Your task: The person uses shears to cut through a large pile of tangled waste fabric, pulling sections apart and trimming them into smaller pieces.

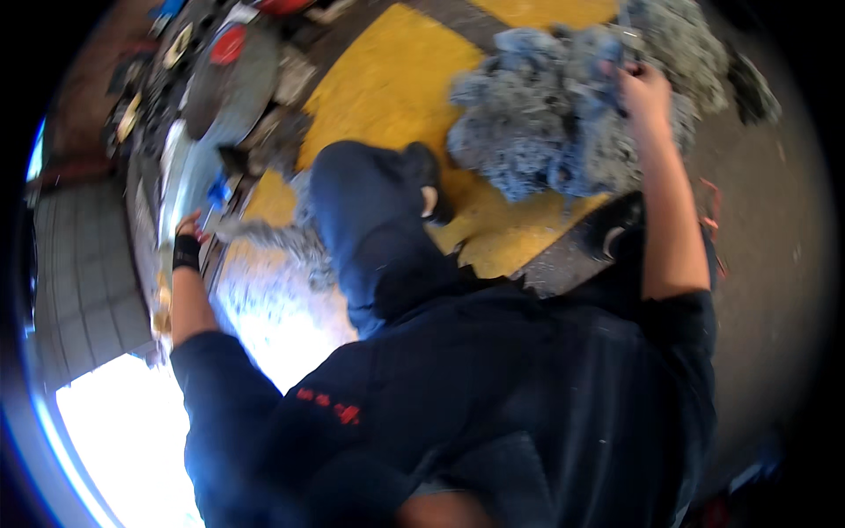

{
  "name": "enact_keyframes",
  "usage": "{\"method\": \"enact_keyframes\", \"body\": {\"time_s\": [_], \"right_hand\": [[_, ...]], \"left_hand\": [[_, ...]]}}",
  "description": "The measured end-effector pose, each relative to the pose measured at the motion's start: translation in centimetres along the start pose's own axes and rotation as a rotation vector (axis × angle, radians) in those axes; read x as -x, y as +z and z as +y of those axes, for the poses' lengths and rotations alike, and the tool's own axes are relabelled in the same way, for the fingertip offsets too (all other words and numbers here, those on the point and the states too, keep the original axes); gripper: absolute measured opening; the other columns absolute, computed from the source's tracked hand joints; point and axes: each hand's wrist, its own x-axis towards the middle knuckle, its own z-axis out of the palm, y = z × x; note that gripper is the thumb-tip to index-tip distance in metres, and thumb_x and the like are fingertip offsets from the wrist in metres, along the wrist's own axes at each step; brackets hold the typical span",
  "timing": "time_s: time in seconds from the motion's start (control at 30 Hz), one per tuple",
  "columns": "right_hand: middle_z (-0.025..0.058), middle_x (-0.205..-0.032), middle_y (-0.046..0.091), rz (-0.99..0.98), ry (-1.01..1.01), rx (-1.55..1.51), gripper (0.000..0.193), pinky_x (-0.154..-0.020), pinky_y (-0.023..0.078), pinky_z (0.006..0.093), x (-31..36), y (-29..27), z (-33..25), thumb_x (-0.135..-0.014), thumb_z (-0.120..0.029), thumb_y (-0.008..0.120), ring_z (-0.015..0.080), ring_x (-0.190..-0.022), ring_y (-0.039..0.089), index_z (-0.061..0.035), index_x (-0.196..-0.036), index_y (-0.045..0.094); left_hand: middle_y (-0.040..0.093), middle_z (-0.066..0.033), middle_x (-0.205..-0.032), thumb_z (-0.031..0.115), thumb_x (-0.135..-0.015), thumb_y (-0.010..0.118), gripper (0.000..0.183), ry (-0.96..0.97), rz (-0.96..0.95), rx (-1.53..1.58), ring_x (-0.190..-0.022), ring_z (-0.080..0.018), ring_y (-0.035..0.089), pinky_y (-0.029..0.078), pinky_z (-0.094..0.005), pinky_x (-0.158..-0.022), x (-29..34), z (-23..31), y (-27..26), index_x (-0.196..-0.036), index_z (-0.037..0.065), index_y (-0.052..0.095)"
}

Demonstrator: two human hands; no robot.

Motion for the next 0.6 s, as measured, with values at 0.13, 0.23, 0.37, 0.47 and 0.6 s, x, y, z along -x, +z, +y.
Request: {"method": "enact_keyframes", "body": {"time_s": [0.13,0.23,0.37,0.47,0.6], "right_hand": [[-0.0003,-0.07,0.055,-0.083,-0.074,-0.096,0.03,-0.054,0.038,0.0236,0.6,1.0,-1.8,-0.071,-0.023,0.077,0.0087,-0.058,0.049,-0.0023,-0.086,0.061],[-0.0004,-0.069,0.056,-0.097,-0.077,-0.145,0.031,-0.056,0.041,0.0231,2.1,0.0,-4.1,-0.071,-0.022,0.078,0.0095,-0.059,0.054,-0.003,-0.086,0.06],[0.0026,-0.072,0.059,-0.164,-0.099,-0.196,0.033,-0.055,0.041,0.022,1.8,-0.5,-4.7,-0.07,-0.021,0.078,0.0098,-0.062,0.057,-0.0009,-0.09,0.062],[0.0045,-0.08,0.061,-0.199,0.001,-0.246,0.04,-0.057,0.041,0.0188,2.7,-0.5,-6.0,-0.07,-0.024,0.076,0.0089,-0.062,0.053,0.0014,-0.097,0.061],[0.0008,-0.074,0.059,-0.338,0.059,-0.47,0.035,-0.053,0.042,0.0166,2.4,-1.1,-5.9,-0.071,-0.025,0.076,0.005,-0.058,0.054,-0.0012,-0.092,0.061]], "left_hand": [[0.06,-0.0101,-0.089,0.024,-0.074,0.074,0.042,0.185,-0.44,0.103,-0.077,-0.0185,0.059,0.052,-0.0341,-0.06,5.3,6.7,8.1,-0.104,0.001,0.055],[0.06,-0.0129,-0.096,0.016,-0.075,0.071,0.044,0.525,-0.772,0.219,-0.084,-0.0185,0.061,0.052,-0.0288,-0.068,22.3,15.3,17.3,-0.111,0.0,0.051],[0.04,-0.0207,-0.131,0.005,-0.064,0.079,0.092,0.922,-1.287,-0.001,-0.104,-0.0282,0.056,0.049,-0.0392,-0.083,40.5,18.6,29.4,-0.137,0.006,0.024],[0.025,-0.0206,-0.141,0.018,-0.043,0.091,0.127,0.914,-1.491,0.099,-0.115,-0.0288,0.047,0.045,-0.0425,-0.089,53.4,17.8,34.7,-0.142,0.005,0.012],[0.034,-0.0133,-0.135,0.025,-0.047,0.09,0.117,1.006,-1.626,0.187,-0.125,-0.026,0.032,0.03,-0.0335,-0.104,60.2,16.6,39.8,-0.138,0.002,0.021]]}}
